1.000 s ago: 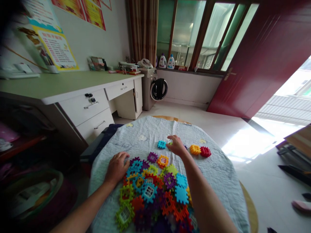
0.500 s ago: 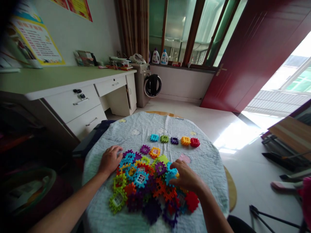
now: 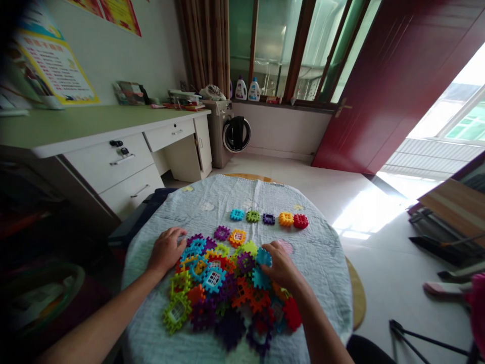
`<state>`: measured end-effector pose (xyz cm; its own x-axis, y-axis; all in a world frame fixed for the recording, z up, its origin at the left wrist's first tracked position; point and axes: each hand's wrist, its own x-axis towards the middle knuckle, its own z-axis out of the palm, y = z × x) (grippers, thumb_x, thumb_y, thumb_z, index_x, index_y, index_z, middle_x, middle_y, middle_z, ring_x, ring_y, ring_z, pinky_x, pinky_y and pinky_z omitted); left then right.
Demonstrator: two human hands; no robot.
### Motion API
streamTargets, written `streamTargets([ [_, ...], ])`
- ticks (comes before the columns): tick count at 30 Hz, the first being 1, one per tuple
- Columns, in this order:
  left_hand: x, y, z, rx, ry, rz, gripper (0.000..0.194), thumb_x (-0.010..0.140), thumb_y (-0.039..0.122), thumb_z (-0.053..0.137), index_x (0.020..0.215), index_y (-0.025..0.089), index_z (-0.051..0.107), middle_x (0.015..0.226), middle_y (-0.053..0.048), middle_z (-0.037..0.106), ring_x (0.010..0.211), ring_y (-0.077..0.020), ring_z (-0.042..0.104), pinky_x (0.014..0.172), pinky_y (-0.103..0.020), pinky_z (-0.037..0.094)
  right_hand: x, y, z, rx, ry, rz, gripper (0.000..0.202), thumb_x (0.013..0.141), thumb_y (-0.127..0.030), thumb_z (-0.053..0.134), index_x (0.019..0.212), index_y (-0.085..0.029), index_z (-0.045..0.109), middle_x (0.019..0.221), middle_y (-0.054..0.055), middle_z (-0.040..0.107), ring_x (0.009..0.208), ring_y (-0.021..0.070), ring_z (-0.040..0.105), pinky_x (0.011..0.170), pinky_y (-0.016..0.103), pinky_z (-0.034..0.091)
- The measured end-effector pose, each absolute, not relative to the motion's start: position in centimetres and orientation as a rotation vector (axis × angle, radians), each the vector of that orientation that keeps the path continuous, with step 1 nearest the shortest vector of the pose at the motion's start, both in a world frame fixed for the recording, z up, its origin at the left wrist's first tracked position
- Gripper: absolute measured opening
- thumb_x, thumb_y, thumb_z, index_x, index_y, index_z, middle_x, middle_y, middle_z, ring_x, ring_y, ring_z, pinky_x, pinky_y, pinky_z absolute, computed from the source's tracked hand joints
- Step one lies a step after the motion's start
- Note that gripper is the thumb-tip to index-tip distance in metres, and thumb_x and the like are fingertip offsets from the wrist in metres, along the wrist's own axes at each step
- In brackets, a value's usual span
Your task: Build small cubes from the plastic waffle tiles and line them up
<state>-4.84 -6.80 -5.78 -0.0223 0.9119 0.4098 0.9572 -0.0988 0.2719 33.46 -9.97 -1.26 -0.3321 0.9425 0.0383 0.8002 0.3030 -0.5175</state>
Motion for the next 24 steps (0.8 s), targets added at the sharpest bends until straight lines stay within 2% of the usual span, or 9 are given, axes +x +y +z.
streamTargets([
  [4, -4.8, -6.8, -5.7, -2.133, -2.049, -0.764, 0.023, 0.08, 0.024, 0.047, 0.094, 0.019, 0.064, 0.105, -0.01, 0.067, 0.101, -0.0265, 0.06, 0.094, -0.04, 0.046, 33.7, -9.2, -1.5, -1.615, -2.158, 0.579, 0.023, 0.084, -0.027, 0.049, 0.096, -0.019, 0.067, 0.083, 0.005, 0.066, 0.08, 0.0197, 0.061, 0.079, 0.033, 0.047],
  [7, -4.8, -6.8, -5.7, -2.132, -2.057, -0.777, 0.022, 0.08, 0.024, 0.047, 0.094, 0.019, 0.063, 0.106, -0.01, 0.067, 0.102, -0.0265, 0.06, 0.094, -0.04, 0.046, 34.1, -8.4, -2.2, -1.722, -2.064, 0.597, 0.029, 0.086, -0.027, 0.045, 0.107, -0.019, 0.064, 0.077, 0.003, 0.066, 0.073, 0.0188, 0.06, 0.073, 0.031, 0.047],
  [9, -4.8, -6.8, -5.8, -2.127, -2.056, -0.787, 0.022, 0.08, 0.024, 0.047, 0.094, 0.019, 0.063, 0.106, -0.01, 0.067, 0.103, -0.0261, 0.059, 0.094, -0.039, 0.046, 34.4, -8.0, -2.9, -1.782, -2.039, 0.551, 0.036, 0.083, -0.025, 0.05, 0.117, -0.019, 0.061, 0.086, 0.005, 0.068, 0.08, 0.02, 0.062, 0.078, 0.032, 0.047],
  [12, -4.7, -6.9, -5.8, -2.118, -2.061, -0.787, 0.021, 0.08, 0.023, 0.048, 0.093, 0.02, 0.062, 0.105, -0.009, 0.067, 0.103, -0.0255, 0.059, 0.094, -0.038, 0.046, 34.7, -7.8, -3.1, -1.868, -2.037, 0.324, 0.04, 0.08, -0.024, 0.056, 0.119, -0.02, 0.061, 0.108, 0.011, 0.065, 0.1, 0.025, 0.06, 0.09, 0.037, 0.045],
  [14, -4.7, -6.9, -5.7, -2.118, -2.067, -0.779, 0.02, 0.08, 0.023, 0.047, 0.093, 0.02, 0.062, 0.105, -0.009, 0.067, 0.102, -0.0256, 0.059, 0.094, -0.039, 0.046, 34.6, -8.2, -2.4, -1.875, -2.036, 0.243, 0.039, 0.081, -0.025, 0.058, 0.12, -0.02, 0.062, 0.115, 0.012, 0.062, 0.106, 0.0272, 0.056, 0.093, 0.039, 0.043],
  [17, -4.7, -6.9, -5.7, -2.129, -2.065, -0.776, 0.021, 0.08, 0.023, 0.047, 0.094, 0.019, 0.063, 0.105, -0.009, 0.066, 0.102, -0.026, 0.059, 0.094, -0.039, 0.046, 34.0, -9.5, -0.3, -1.726, -2.18, 0.422, 0.039, 0.079, -0.032, 0.065, 0.116, -0.022, 0.064, 0.114, 0.01, 0.061, 0.108, 0.0271, 0.054, 0.096, 0.04, 0.041],
  [20, -4.7, -6.9, -5.6, -2.134, -2.062, -0.784, 0.021, 0.08, 0.023, 0.048, 0.093, 0.019, 0.063, 0.105, -0.01, 0.067, 0.102, -0.026, 0.059, 0.094, -0.039, 0.046, 33.1, -11.1, 1.2, -1.561, -2.408, 0.719, 0.058, 0.066, -0.038, 0.077, 0.12, -0.025, 0.062, 0.118, 0.007, 0.059, 0.111, 0.028, 0.05, 0.1, 0.042, 0.038],
  [22, -4.7, -6.9, -5.5, -2.131, -2.065, -0.783, 0.021, 0.079, 0.023, 0.048, 0.093, 0.019, 0.063, 0.104, -0.01, 0.067, 0.101, -0.0257, 0.06, 0.094, -0.039, 0.046, 32.5, -12.0, 1.6, -1.591, -2.486, 0.795, 0.071, 0.059, -0.038, 0.082, 0.125, -0.025, 0.059, 0.12, 0.008, 0.058, 0.112, 0.0297, 0.048, 0.1, 0.043, 0.038],
  [24, -4.7, -6.9, -5.5, -2.126, -2.065, -0.78, 0.021, 0.079, 0.023, 0.048, 0.092, 0.019, 0.063, 0.104, -0.009, 0.067, 0.101, -0.0254, 0.06, 0.094, -0.039, 0.046, 32.0, -12.6, 1.6, -1.675, -2.509, 0.785, 0.069, 0.058, -0.036, 0.081, 0.123, -0.024, 0.059, 0.118, 0.008, 0.058, 0.111, 0.0302, 0.048, 0.098, 0.044, 0.038],
])
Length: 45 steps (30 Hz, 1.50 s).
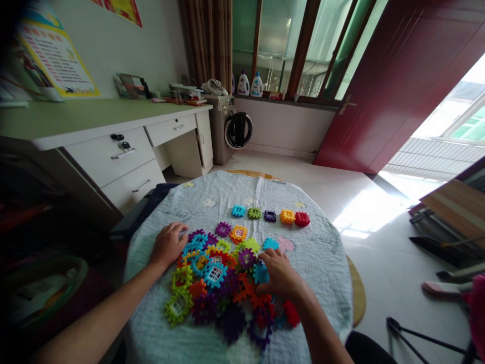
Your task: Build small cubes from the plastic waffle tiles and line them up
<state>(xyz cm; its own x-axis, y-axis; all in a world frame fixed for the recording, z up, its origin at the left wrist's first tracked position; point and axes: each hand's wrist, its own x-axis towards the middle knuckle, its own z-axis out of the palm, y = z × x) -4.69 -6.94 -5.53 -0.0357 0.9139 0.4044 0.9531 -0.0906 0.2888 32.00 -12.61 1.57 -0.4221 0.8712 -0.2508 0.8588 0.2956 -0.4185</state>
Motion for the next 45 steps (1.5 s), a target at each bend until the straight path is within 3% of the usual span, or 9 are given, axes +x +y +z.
streamTargets([
  [4, -4.7, -6.9, -5.6, -2.12, -2.065, -0.775, 0.021, 0.079, 0.023, 0.047, 0.093, 0.02, 0.063, 0.105, -0.009, 0.067, 0.101, -0.0254, 0.06, 0.094, -0.038, 0.046, 32.2, -12.5, 1.5, -1.652, -2.481, 0.747, 0.046, 0.065, -0.029, 0.074, 0.109, -0.023, 0.063, 0.106, 0.006, 0.06, 0.102, 0.026, 0.05, 0.093, 0.04, 0.04],
  [7, -4.7, -6.9, -5.7, -2.13, -2.065, -0.776, 0.02, 0.08, 0.024, 0.047, 0.093, 0.02, 0.062, 0.106, -0.009, 0.067, 0.102, -0.0257, 0.059, 0.095, -0.038, 0.045, 33.2, -11.4, 1.3, -1.618, -2.377, 0.649, 0.04, 0.068, -0.028, 0.072, 0.106, -0.022, 0.062, 0.103, 0.006, 0.059, 0.1, 0.0244, 0.052, 0.092, 0.038, 0.04],
  [16, -4.9, -6.9, -5.9, -2.134, -2.055, -0.776, 0.02, 0.081, 0.023, 0.048, 0.094, 0.019, 0.063, 0.105, -0.009, 0.066, 0.103, -0.0256, 0.059, 0.095, -0.038, 0.045, 34.3, -7.3, -2.1, -1.904, -2.173, 0.337, 0.047, 0.071, -0.036, 0.072, 0.113, -0.02, 0.062, 0.105, 0.008, 0.057, 0.102, 0.0262, 0.054, 0.09, 0.035, 0.041],
  [28, -4.9, -6.8, -6.0, -2.139, -2.054, -0.775, 0.02, 0.082, 0.023, 0.048, 0.094, 0.018, 0.063, 0.105, -0.009, 0.066, 0.102, -0.0253, 0.059, 0.094, -0.038, 0.045, 34.4, -6.9, -3.1, -1.958, -2.184, 0.43, 0.063, 0.07, -0.035, 0.07, 0.126, -0.01, 0.057, 0.113, 0.014, 0.058, 0.105, 0.0288, 0.053, 0.093, 0.036, 0.038],
  [35, -4.7, -6.9, -5.7, -2.132, -2.049, -0.792, 0.02, 0.08, 0.022, 0.049, 0.093, 0.018, 0.063, 0.104, -0.01, 0.066, 0.1, -0.0261, 0.059, 0.092, -0.039, 0.046, 34.0, -7.0, -3.3, -1.974, -2.189, 0.375, 0.043, 0.068, -0.025, 0.065, 0.108, -0.013, 0.065, 0.101, 0.012, 0.059, 0.097, 0.0277, 0.053, 0.085, 0.035, 0.038],
  [45, -4.5, -7.1, -5.6, -2.137, -2.086, -0.82, 0.019, 0.081, 0.021, 0.05, 0.095, 0.018, 0.063, 0.105, -0.009, 0.066, 0.102, -0.0253, 0.059, 0.094, -0.039, 0.045, 30.4, -2.5, -0.9, -1.777, -2.249, 0.291, 0.051, 0.066, -0.027, 0.068, 0.116, -0.016, 0.061, 0.106, 0.01, 0.058, 0.099, 0.0257, 0.052, 0.086, 0.035, 0.035],
])
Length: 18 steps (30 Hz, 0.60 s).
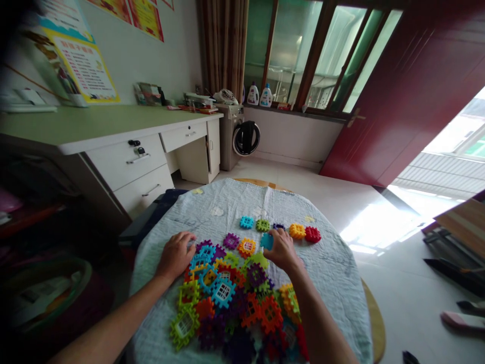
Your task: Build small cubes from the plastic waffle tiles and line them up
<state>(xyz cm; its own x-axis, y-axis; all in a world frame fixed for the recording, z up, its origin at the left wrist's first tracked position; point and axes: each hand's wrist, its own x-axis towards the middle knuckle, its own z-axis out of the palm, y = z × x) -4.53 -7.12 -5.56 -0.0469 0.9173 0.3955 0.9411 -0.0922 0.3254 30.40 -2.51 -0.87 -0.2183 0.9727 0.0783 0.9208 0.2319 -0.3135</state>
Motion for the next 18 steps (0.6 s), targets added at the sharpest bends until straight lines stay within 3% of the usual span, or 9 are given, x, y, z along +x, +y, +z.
streamTargets([
  [8, -4.3, -7.3, -5.1, -2.128, -2.123, -0.829, 0.018, 0.081, 0.019, 0.05, 0.094, 0.018, 0.063, 0.105, -0.009, 0.065, 0.103, -0.0249, 0.058, 0.094, -0.039, 0.046, 23.4, 5.5, 0.0, -1.787, -2.385, 0.306, 0.054, 0.069, -0.033, 0.07, 0.12, -0.019, 0.06, 0.116, 0.011, 0.057, 0.106, 0.0263, 0.05, 0.085, 0.034, 0.033],
  [18, -4.2, -7.4, -4.9, -2.12, -2.162, -0.842, 0.018, 0.08, 0.017, 0.051, 0.094, 0.019, 0.062, 0.104, -0.009, 0.065, 0.102, -0.0245, 0.058, 0.094, -0.039, 0.045, 22.3, 8.2, -0.7, -1.805, -2.505, 0.374, 0.053, 0.068, -0.035, 0.072, 0.117, -0.019, 0.063, 0.116, 0.011, 0.058, 0.107, 0.0278, 0.05, 0.083, 0.033, 0.033],
])
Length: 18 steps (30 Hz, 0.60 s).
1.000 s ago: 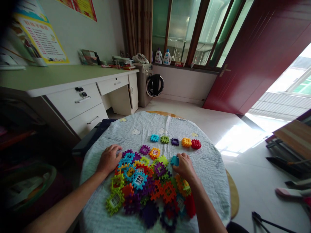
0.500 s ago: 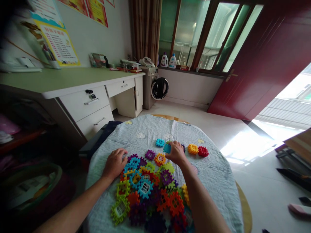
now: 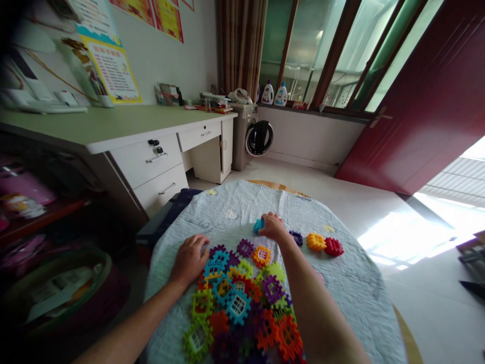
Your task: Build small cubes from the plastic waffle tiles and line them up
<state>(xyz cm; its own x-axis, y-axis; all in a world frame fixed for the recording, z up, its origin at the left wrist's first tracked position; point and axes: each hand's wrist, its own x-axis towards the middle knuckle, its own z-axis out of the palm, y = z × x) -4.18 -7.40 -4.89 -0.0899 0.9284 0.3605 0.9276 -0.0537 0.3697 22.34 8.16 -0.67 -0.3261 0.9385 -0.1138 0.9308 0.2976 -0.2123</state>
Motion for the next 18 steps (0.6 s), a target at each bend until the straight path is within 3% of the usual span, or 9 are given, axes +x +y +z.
streamTargets([
  [13, -4.2, -7.4, -4.8, 2.112, 2.159, 0.825, 0.018, 0.081, 0.017, 0.05, 0.095, 0.019, 0.062, 0.105, -0.009, 0.065, 0.103, -0.0251, 0.058, 0.094, -0.04, 0.045, 22.9, 6.2, 0.2, -1.755, -2.401, 0.355, 0.067, 0.074, -0.034, 0.069, 0.136, -0.019, 0.05, 0.135, 0.015, 0.05, 0.119, 0.0304, 0.047, 0.095, 0.04, 0.036],
  [18, -4.3, -7.4, -5.0, 2.133, 2.163, 0.83, 0.019, 0.08, 0.018, 0.051, 0.095, 0.02, 0.062, 0.107, -0.009, 0.065, 0.105, -0.0253, 0.058, 0.096, -0.039, 0.045, 25.7, 2.1, -0.1, -1.481, -2.332, 0.515, 0.04, 0.077, -0.023, 0.062, 0.117, -0.018, 0.061, 0.108, 0.009, 0.064, 0.097, 0.0212, 0.06, 0.089, 0.034, 0.043],
])
